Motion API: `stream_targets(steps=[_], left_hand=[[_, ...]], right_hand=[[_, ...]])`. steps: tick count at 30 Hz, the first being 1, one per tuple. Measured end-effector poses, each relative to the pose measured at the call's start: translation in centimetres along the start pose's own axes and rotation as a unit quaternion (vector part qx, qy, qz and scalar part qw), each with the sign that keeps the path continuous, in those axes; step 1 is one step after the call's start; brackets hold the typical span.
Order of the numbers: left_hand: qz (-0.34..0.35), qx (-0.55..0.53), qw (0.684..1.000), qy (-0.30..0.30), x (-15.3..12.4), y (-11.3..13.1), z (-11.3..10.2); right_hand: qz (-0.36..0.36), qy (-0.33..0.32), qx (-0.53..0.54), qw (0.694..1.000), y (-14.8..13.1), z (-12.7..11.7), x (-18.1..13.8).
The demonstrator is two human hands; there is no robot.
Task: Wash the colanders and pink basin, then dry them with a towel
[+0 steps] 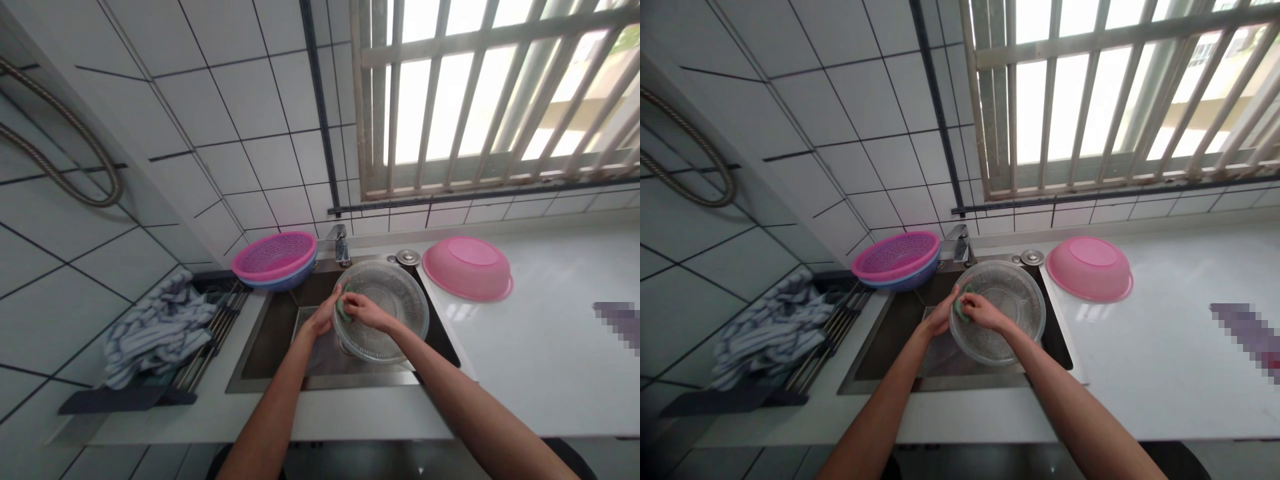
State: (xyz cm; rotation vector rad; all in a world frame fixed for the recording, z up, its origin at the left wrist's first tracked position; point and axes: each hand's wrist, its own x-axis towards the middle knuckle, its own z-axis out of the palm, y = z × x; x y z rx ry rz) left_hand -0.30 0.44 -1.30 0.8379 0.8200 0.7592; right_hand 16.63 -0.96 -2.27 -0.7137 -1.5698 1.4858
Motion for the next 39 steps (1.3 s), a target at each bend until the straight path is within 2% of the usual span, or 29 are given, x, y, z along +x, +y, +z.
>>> stream_targets(steps=[2,3,5,8,11,14,16,17,19,21,23,24,27,29,32,34,36,39], left_hand=[[0.003,-0.001,1.000,0.027,0.1,0.0,-0.2],[-0.003,-0.001,0.999,0.035,0.2,0.0,-0.3],[-0.015,-0.001,0.999,0.032,0.2,0.0,-0.5],[0.003,-0.005,1.000,0.012,0.2,0.2,-0.4],[0.021,-0.004,1.000,0.013,-0.2,0.6,-0.2],[0.026,-0.009,1.000,0.002,-0.5,0.8,0.1],[0.020,-0.010,1.000,-0.016,-0.5,0.6,0.1],[0.014,-0.007,1.000,-0.025,-0.4,0.5,0.1],[0.001,0.000,0.999,-0.035,-0.1,0.1,0.1],[-0.006,0.002,0.999,-0.033,0.3,-0.3,-0.1],[-0.005,-0.004,1.000,-0.022,0.6,-0.4,-0.3],[-0.004,-0.008,1.000,-0.016,0.7,-0.4,-0.4],[0.003,-0.012,1.000,-0.001,0.4,-0.1,-0.5],[0.007,-0.011,1.000,0.005,0.1,0.3,-0.3],[0.019,-0.011,1.000,0.001,-0.4,0.7,0.1],[0.027,-0.008,1.000,-0.008,-0.6,0.8,0.4],[0.023,-0.004,1.000,-0.012,-0.6,0.7,0.5],[0.000,0.006,1.000,-0.012,-0.2,0.2,0.4]], right_hand=[[0.004,-0.064,-0.021,0.998,0.2,0.9,-0.2],[0.004,-0.071,-0.017,0.997,0.2,1.1,-0.2],[0.006,-0.043,0.025,0.999,0.2,1.0,-0.2],[0.012,0.077,0.116,0.990,-0.2,0.0,0.1],[0.018,0.227,0.160,0.961,-0.3,-1.5,0.5],[0.007,0.306,0.171,0.936,-0.2,-2.5,0.8],[-0.002,0.305,0.170,0.937,-0.2,-2.5,0.7],[-0.005,0.284,0.162,0.945,-0.2,-2.3,0.7],[-0.007,0.195,0.128,0.973,-0.2,-1.6,0.4],[-0.004,0.073,0.067,0.995,-0.2,-0.6,0.1],[-0.005,-0.009,0.013,1.000,-0.3,0.4,-0.2],[-0.008,-0.024,0.003,1.000,-0.3,0.7,-0.3],[-0.016,0.019,0.058,0.998,-0.5,0.7,-0.1],[-0.016,0.112,0.113,0.987,-0.6,-0.5,0.3],[-0.025,0.295,0.159,0.942,-0.7,-3.0,0.9],[-0.025,0.363,0.165,0.917,-0.7,-4.2,1.1],[-0.021,0.355,0.143,0.924,-0.6,-4.3,1.0],[-0.022,0.224,0.083,0.971,-0.4,-2.5,0.6]])
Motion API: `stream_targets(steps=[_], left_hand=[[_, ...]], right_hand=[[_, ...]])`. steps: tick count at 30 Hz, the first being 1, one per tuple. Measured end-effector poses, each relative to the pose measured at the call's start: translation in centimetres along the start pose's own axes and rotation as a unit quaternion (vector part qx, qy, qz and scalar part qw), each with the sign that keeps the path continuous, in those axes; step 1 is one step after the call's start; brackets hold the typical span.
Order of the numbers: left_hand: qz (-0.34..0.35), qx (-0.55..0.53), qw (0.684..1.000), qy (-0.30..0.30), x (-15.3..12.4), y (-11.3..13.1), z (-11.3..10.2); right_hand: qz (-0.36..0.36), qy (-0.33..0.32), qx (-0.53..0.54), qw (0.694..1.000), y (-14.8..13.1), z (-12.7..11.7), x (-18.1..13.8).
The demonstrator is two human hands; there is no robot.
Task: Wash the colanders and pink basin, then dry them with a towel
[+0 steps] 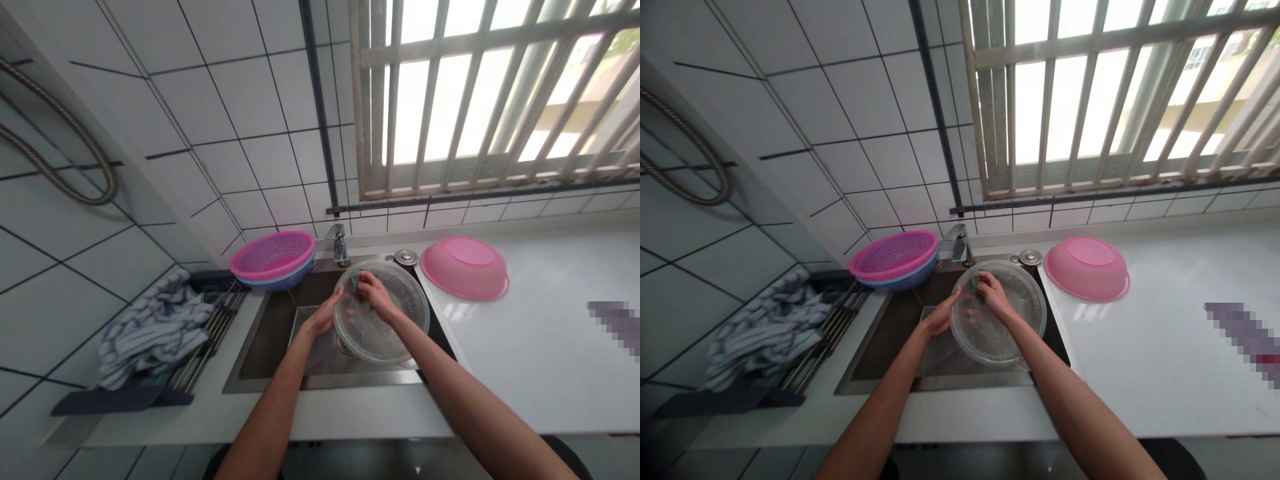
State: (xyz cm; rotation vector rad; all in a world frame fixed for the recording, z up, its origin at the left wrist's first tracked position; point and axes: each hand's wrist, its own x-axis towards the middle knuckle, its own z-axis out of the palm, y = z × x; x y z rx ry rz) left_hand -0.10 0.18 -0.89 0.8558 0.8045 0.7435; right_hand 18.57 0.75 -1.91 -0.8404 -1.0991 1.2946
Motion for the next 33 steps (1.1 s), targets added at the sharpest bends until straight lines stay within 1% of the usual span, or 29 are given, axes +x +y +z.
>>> stream_targets(steps=[2,3,4,5,6,7,8,10,12,13,14,15,16,18,20,21,23,25,27,28,30,32,33], left_hand=[[-0.002,0.007,1.000,-0.005,0.3,-0.3,-0.2],[0.001,0.010,1.000,-0.010,0.4,-0.5,-0.3],[0.005,0.013,1.000,-0.014,0.5,-0.5,-0.4],[0.007,0.017,1.000,-0.015,0.5,-0.5,-0.4],[0.008,0.020,1.000,-0.011,0.5,-0.5,-0.5],[0.008,0.022,1.000,-0.005,0.5,-0.5,-0.5],[0.007,0.022,1.000,0.001,0.5,-0.4,-0.5],[-0.002,0.016,1.000,0.006,0.3,-0.3,-0.4],[-0.008,0.007,1.000,-0.004,0.2,-0.4,-0.4],[-0.007,0.005,1.000,-0.010,0.2,-0.4,-0.3],[-0.005,0.005,1.000,-0.015,0.2,-0.5,-0.3],[-0.004,0.006,1.000,-0.020,0.3,-0.5,-0.4],[-0.006,0.010,1.000,-0.025,0.4,-0.6,-0.5],[-0.007,0.019,0.999,-0.034,0.6,-0.8,-0.7],[-0.008,0.029,0.999,-0.040,0.7,-1.0,-1.1],[-0.011,0.034,0.999,-0.041,0.8,-1.0,-1.3],[-0.018,0.039,0.998,-0.040,0.9,-0.9,-1.5],[-0.013,0.039,0.999,-0.033,0.9,-0.8,-1.4],[0.003,0.039,0.999,-0.021,0.8,-0.6,-1.1],[0.008,0.039,0.999,-0.013,0.6,-0.5,-0.9],[0.009,0.038,0.999,0.004,0.4,-0.3,-0.6],[0.005,0.035,0.999,0.013,0.1,-0.1,-0.3],[0.007,0.035,0.999,0.013,0.0,0.0,-0.2]], right_hand=[[0.009,-0.118,-0.032,0.992,0.3,1.3,-1.0],[0.016,-0.166,-0.043,0.985,0.4,1.9,-1.5],[0.025,-0.203,-0.048,0.978,0.5,2.3,-1.8],[0.031,-0.223,-0.048,0.973,0.5,2.5,-2.0],[0.032,-0.225,-0.042,0.973,0.4,2.5,-2.0],[0.028,-0.208,-0.031,0.977,0.2,2.3,-1.8],[0.020,-0.171,-0.016,0.985,0.0,2.0,-1.5],[0.003,-0.066,0.017,0.998,-0.5,1.0,-0.6],[-0.003,0.024,0.041,0.999,-1.0,0.0,0.1],[-0.001,0.049,0.045,0.998,-1.1,-0.3,0.3],[0.004,0.055,0.043,0.998,-1.1,-0.4,0.3],[0.011,0.039,0.035,0.999,-1.1,-0.4,0.2],[0.019,0.005,0.024,1.000,-1.0,-0.1,-0.1],[0.040,-0.101,-0.002,0.994,-0.7,0.8,-0.9],[0.048,-0.203,-0.029,0.977,-0.4,1.8,-1.8],[0.045,-0.235,-0.039,0.970,-0.3,2.3,-2.1],[0.032,-0.256,-0.049,0.965,-0.3,2.9,-2.5],[0.029,-0.242,-0.039,0.969,-0.3,3.0,-2.5],[0.028,-0.204,-0.017,0.978,-0.4,2.6,-2.2],[0.023,-0.173,-0.006,0.985,-0.5,2.3,-1.8],[0.001,-0.087,0.011,0.996,-0.5,1.5,-1.0],[-0.023,0.005,0.019,1.000,-0.5,0.4,-0.1],[-0.030,0.040,0.020,0.999,-0.5,-0.1,0.2]])
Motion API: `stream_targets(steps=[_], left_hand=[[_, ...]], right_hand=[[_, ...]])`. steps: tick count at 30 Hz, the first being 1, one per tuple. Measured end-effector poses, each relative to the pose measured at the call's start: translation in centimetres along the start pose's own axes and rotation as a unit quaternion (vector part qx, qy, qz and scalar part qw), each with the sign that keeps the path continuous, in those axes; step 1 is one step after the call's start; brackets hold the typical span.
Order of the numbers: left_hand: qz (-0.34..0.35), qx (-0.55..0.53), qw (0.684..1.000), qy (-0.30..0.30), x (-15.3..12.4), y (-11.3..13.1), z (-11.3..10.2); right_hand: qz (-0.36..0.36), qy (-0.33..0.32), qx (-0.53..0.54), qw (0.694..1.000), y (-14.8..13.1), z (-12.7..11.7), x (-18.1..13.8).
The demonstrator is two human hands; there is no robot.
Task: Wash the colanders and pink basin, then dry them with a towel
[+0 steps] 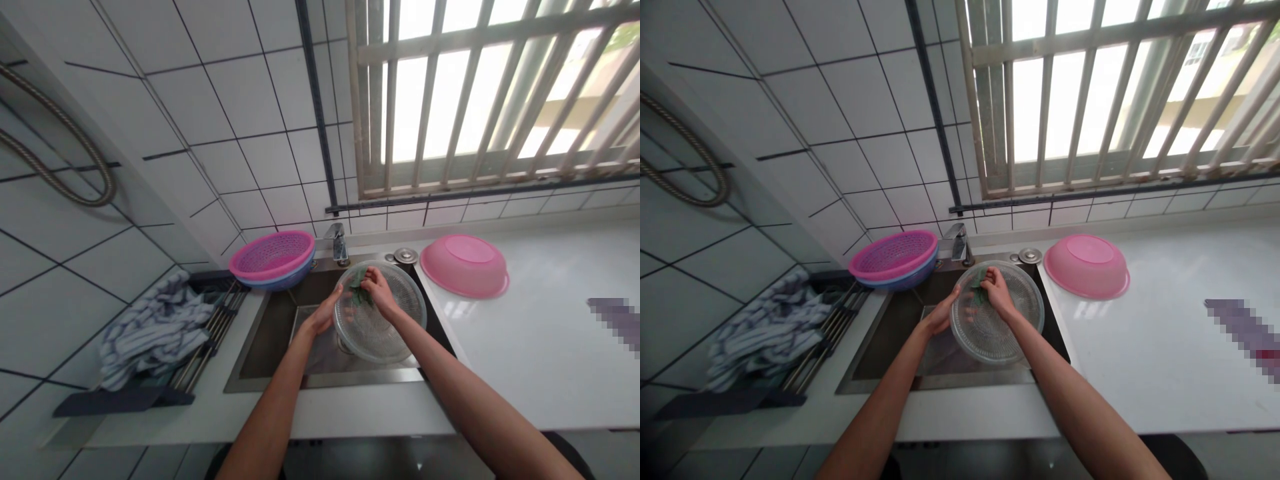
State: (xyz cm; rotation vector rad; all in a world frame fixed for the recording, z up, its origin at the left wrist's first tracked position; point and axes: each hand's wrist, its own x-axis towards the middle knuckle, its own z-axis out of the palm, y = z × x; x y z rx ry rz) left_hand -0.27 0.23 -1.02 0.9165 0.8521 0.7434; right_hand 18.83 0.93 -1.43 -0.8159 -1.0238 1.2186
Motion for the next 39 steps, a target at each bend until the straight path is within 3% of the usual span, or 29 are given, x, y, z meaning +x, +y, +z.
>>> stream_targets(steps=[2,5,8,13,15,19,25,27,30,32,35,39], left_hand=[[0.021,0.008,1.000,-0.008,-0.2,0.2,0.2],[0.072,0.039,0.996,-0.030,-0.3,0.2,0.4],[0.090,0.041,0.994,-0.039,-0.2,-0.1,0.4],[0.056,0.006,0.998,-0.030,0.7,-0.8,-0.5],[0.041,0.000,0.999,-0.031,1.0,-0.9,-0.8],[0.016,-0.019,0.999,-0.033,0.7,-0.6,-0.4],[0.014,-0.021,1.000,0.007,0.1,-0.1,0.0],[0.012,-0.019,1.000,0.004,0.1,0.0,-0.1],[0.002,-0.024,1.000,-0.008,0.3,-0.2,-0.2],[0.004,-0.024,1.000,-0.010,0.5,-0.5,-0.3],[0.018,-0.017,1.000,0.004,0.8,-0.9,-0.6],[0.043,-0.013,0.998,0.053,0.9,-1.0,-0.9]], right_hand=[[-0.006,0.035,-0.001,0.999,0.1,-0.7,0.5],[0.001,0.009,-0.004,1.000,0.3,-0.6,0.5],[0.000,-0.060,-0.018,0.998,0.5,0.6,-0.4],[0.031,-0.245,-0.073,0.966,0.8,2.3,-2.1],[0.038,-0.265,-0.074,0.961,0.9,2.5,-2.4],[0.034,-0.216,-0.049,0.975,1.0,2.1,-2.0],[-0.004,0.017,-0.026,1.000,1.0,-0.5,0.5],[-0.009,0.047,-0.038,0.998,0.9,-1.0,0.8],[-0.008,-0.030,-0.055,0.998,0.6,-0.6,0.2],[0.006,-0.141,-0.077,0.987,0.5,0.3,-0.6],[0.043,-0.309,-0.120,0.942,0.7,1.5,-1.9],[0.072,-0.387,-0.128,0.910,0.9,1.6,-2.3]])
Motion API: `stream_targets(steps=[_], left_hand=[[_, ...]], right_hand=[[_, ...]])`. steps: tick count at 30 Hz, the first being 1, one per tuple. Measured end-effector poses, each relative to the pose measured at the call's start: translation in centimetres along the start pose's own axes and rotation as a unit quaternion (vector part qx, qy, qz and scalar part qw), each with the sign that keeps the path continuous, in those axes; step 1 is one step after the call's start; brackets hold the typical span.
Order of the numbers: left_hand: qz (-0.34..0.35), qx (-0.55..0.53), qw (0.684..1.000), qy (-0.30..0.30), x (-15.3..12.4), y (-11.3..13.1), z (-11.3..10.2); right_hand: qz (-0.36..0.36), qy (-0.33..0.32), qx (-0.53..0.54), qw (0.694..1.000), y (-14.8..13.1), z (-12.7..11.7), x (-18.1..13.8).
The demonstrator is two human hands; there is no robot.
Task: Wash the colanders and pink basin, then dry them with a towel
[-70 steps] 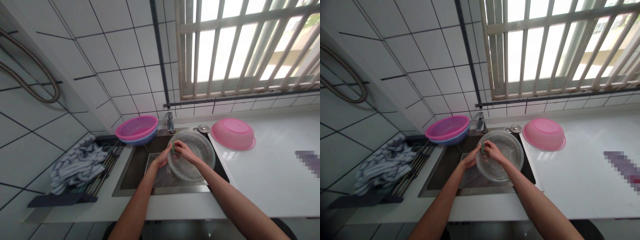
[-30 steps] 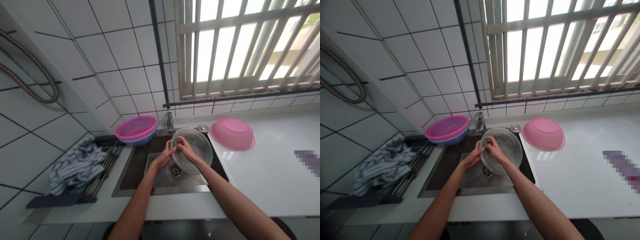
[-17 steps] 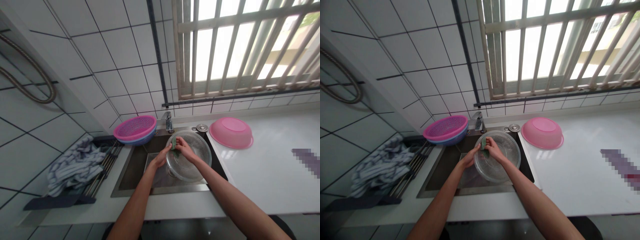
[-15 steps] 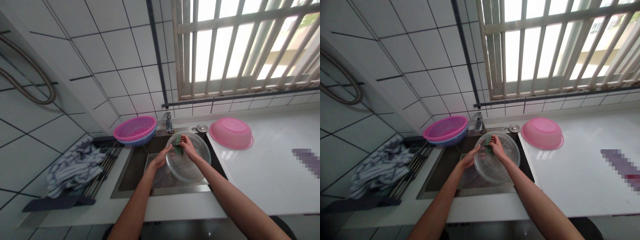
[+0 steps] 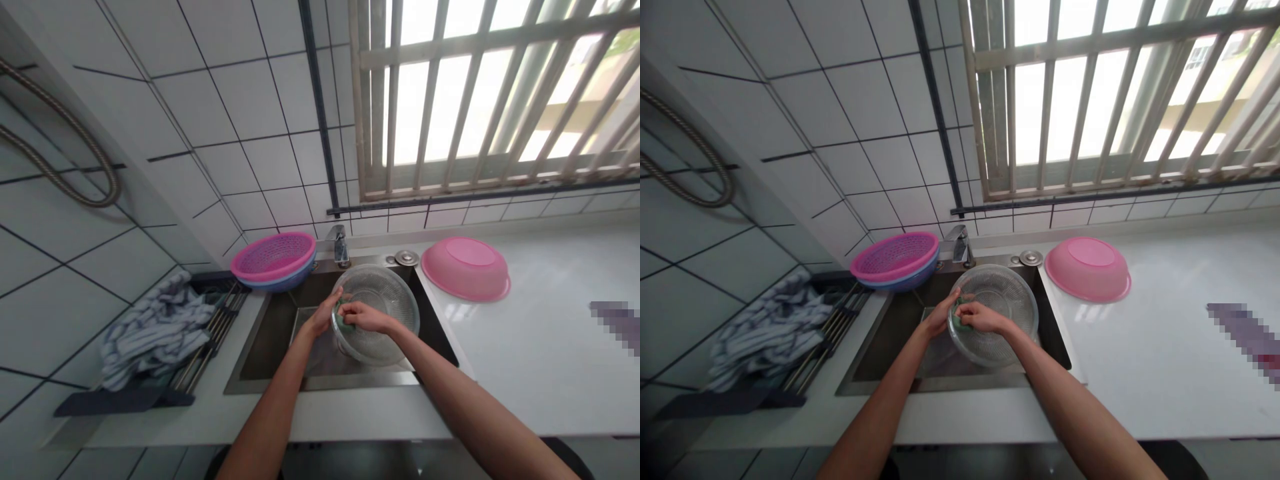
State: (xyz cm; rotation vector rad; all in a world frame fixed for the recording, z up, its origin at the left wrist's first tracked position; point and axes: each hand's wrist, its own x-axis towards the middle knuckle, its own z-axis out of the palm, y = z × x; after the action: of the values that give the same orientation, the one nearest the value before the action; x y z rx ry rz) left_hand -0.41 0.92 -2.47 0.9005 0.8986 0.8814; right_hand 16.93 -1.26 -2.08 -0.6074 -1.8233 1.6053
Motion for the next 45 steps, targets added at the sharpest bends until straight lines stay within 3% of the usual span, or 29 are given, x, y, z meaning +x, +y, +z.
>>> stream_targets(steps=[4,7,10,14,16,19,24,28,31,33,37,42,45], left_hand=[[-0.031,0.006,0.999,-0.018,-0.3,0.4,0.3],[-0.050,-0.007,0.998,-0.049,-0.5,0.7,0.6],[-0.031,-0.017,0.998,-0.055,-0.7,0.9,0.8],[-0.023,-0.024,0.998,-0.047,-1.0,1.2,0.7],[-0.027,-0.030,0.998,-0.053,-1.1,1.2,0.6],[-0.037,-0.030,0.997,-0.061,-0.9,0.9,0.5],[-0.013,-0.021,0.999,-0.029,-0.6,0.8,0.3],[0.024,0.007,0.999,0.041,-0.8,1.3,0.3],[0.020,0.021,0.999,0.037,-0.9,1.3,0.3],[0.018,0.008,0.999,0.026,-0.8,1.1,0.4],[0.000,-0.035,0.999,-0.019,-0.4,0.5,0.5],[-0.022,-0.040,0.998,-0.040,-0.8,1.0,0.4],[-0.012,-0.043,0.997,-0.058,-1.1,1.4,0.4]], right_hand=[[0.012,-0.024,0.017,0.999,-0.4,-0.2,-0.3],[-0.018,0.020,0.050,0.998,-0.7,0.1,-0.2],[-0.049,0.129,0.121,0.983,-0.6,-0.4,0.2],[-0.072,0.337,0.146,0.927,-0.3,-2.7,0.3],[-0.068,0.372,0.128,0.917,-0.3,-3.4,0.1],[-0.058,0.313,0.099,0.943,-0.6,-2.7,0.0],[-0.023,0.072,0.006,0.997,0.0,-0.1,0.1],[0.058,-0.104,-0.077,0.990,1.6,-0.4,-0.4],[0.082,-0.131,-0.083,0.985,2.1,-0.6,-0.8],[0.051,-0.085,-0.043,0.994,1.6,-0.3,-0.6],[-0.023,0.080,0.082,0.993,-0.3,-0.1,0.2],[-0.076,0.321,0.140,0.933,-0.7,-2.6,0.5],[-0.089,0.394,0.121,0.907,-0.3,-3.8,0.2]])
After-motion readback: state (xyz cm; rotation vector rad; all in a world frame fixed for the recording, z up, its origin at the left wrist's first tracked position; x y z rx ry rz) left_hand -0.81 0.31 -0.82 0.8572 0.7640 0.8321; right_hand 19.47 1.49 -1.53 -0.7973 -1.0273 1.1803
